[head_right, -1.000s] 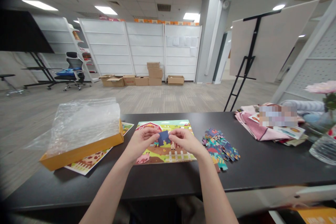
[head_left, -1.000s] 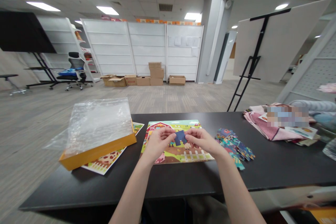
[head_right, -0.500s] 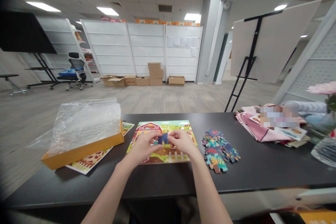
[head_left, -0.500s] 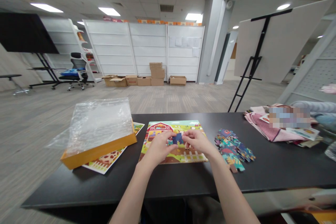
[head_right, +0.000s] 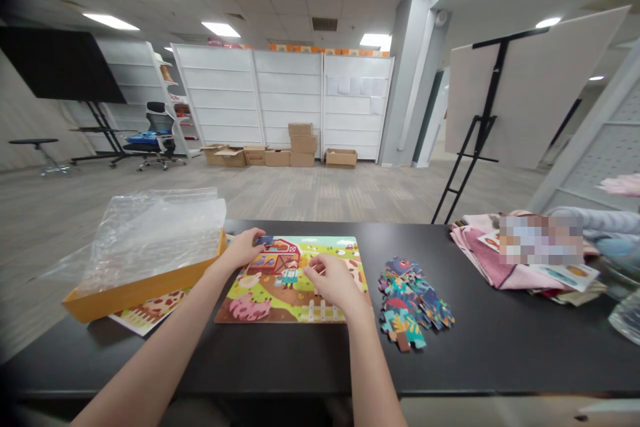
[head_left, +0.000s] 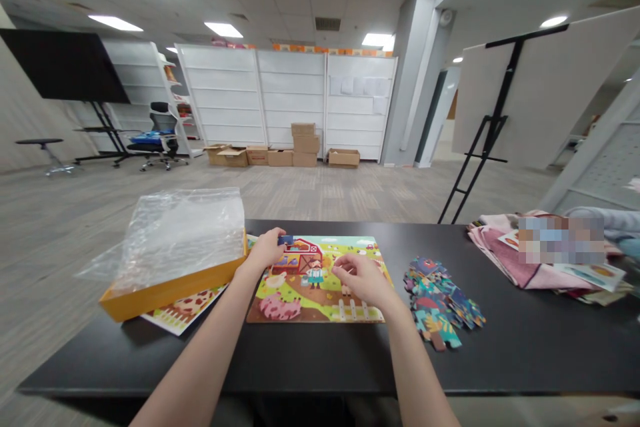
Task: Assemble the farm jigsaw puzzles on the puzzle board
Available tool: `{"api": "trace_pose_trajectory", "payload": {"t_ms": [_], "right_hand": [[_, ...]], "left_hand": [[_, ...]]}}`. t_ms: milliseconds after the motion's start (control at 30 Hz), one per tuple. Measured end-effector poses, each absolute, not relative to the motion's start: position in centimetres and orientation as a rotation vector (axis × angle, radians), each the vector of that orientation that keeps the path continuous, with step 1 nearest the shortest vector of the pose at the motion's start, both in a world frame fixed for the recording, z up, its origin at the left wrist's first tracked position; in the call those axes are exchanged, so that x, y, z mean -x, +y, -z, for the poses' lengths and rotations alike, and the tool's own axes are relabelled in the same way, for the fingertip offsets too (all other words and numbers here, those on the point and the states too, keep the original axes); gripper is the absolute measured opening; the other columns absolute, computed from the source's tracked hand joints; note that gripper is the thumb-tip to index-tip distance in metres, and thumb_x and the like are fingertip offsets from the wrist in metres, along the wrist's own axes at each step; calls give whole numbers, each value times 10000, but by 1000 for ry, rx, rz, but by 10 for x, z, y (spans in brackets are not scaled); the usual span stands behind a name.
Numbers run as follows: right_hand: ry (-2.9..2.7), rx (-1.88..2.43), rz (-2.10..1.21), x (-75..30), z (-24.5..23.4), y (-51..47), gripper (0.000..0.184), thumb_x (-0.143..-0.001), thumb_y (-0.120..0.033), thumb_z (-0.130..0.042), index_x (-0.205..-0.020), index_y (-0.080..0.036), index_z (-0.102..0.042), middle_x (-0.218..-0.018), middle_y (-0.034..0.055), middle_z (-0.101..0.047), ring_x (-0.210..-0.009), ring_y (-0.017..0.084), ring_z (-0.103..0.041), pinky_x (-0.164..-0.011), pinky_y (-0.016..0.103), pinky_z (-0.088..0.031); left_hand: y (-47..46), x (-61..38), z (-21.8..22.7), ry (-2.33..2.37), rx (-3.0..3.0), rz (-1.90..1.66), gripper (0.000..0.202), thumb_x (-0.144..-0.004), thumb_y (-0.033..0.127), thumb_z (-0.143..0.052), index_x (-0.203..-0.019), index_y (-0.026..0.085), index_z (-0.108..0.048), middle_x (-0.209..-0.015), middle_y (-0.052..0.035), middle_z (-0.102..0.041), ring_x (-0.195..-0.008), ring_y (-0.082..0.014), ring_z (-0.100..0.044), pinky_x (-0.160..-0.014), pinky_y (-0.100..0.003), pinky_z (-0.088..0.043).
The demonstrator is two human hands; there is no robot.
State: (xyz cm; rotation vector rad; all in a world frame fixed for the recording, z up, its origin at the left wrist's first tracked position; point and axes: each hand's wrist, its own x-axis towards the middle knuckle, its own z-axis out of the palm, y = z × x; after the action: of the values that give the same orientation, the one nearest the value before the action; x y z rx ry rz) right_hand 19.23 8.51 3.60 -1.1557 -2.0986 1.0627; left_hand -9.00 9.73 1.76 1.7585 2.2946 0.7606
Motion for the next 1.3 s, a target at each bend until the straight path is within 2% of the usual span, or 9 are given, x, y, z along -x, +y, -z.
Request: {"api": "trace_pose_trajectory", "payload": {"t_ms": [267, 500, 700, 833, 1067, 1300], "right_hand": [[-2210, 1134, -967, -199, -32, 83, 164, -879, -303, -596, -911, -178, -697, -901, 60, -733, -788, 184, -666, -678, 273, -461], [-2364, 1236, -832, -201, -31, 80, 124, -859, -238, -609, -941, -179, -682, -854, 60, -722, -751, 185, -636, -645, 272, -386], [-2457, 1293, -752, -198, -36, 78, 82, -853, -239, -620, -802, -175, -618, -830, 69, -707, -746, 185, -608, -630, 268, -347], [-2455, 1285, -762, -199, -34, 79, 77, -854, -245, -615, -814, -180, -612, -818, 63, -705, -737, 186, -604, -625, 267, -349], [-2434, 1282, -791, -200, -27, 84, 83, -856, -256, -609, -838, -177, -625, -828, 55, -707, -728, 170, -621, -638, 253, -371], [-2448, 1286, -763, -199, -31, 80, 95, -870, -261, -602, -849, -173, -633, -845, 53, -712, -752, 171, -625, -650, 250, -366]], "left_hand": [[97, 105, -2, 2253, -1754, -762, 352, -765, 189, -633, -1093, 157, -755, -1070, -104, -776, -996, -252, -718, -909, -311, -544], [95, 104, -2, 2248, -1778, -788, 318, -788, 202, -625, -1071, 159, -765, -1159, -102, -752, -1087, -271, -692, -982, -338, -518], [96, 102, -4, 2299, -1724, -820, 353, -763, 225, -690, -1105, 153, -744, -1057, -108, -773, -992, -264, -719, -914, -337, -549], [96, 102, -4, 2319, -1698, -829, 285, -781, 213, -663, -1047, 160, -754, -1021, -97, -781, -982, -254, -722, -902, -319, -550], [100, 103, 2, 2344, -1650, -840, 368, -800, 155, -634, -1163, 115, -684, -1141, -132, -750, -980, -216, -729, -878, -283, -558], [107, 107, 8, 2382, -1697, -798, 389, -839, 222, -604, -1212, 121, -652, -1182, -119, -729, -960, -219, -719, -925, -316, -536]]}}
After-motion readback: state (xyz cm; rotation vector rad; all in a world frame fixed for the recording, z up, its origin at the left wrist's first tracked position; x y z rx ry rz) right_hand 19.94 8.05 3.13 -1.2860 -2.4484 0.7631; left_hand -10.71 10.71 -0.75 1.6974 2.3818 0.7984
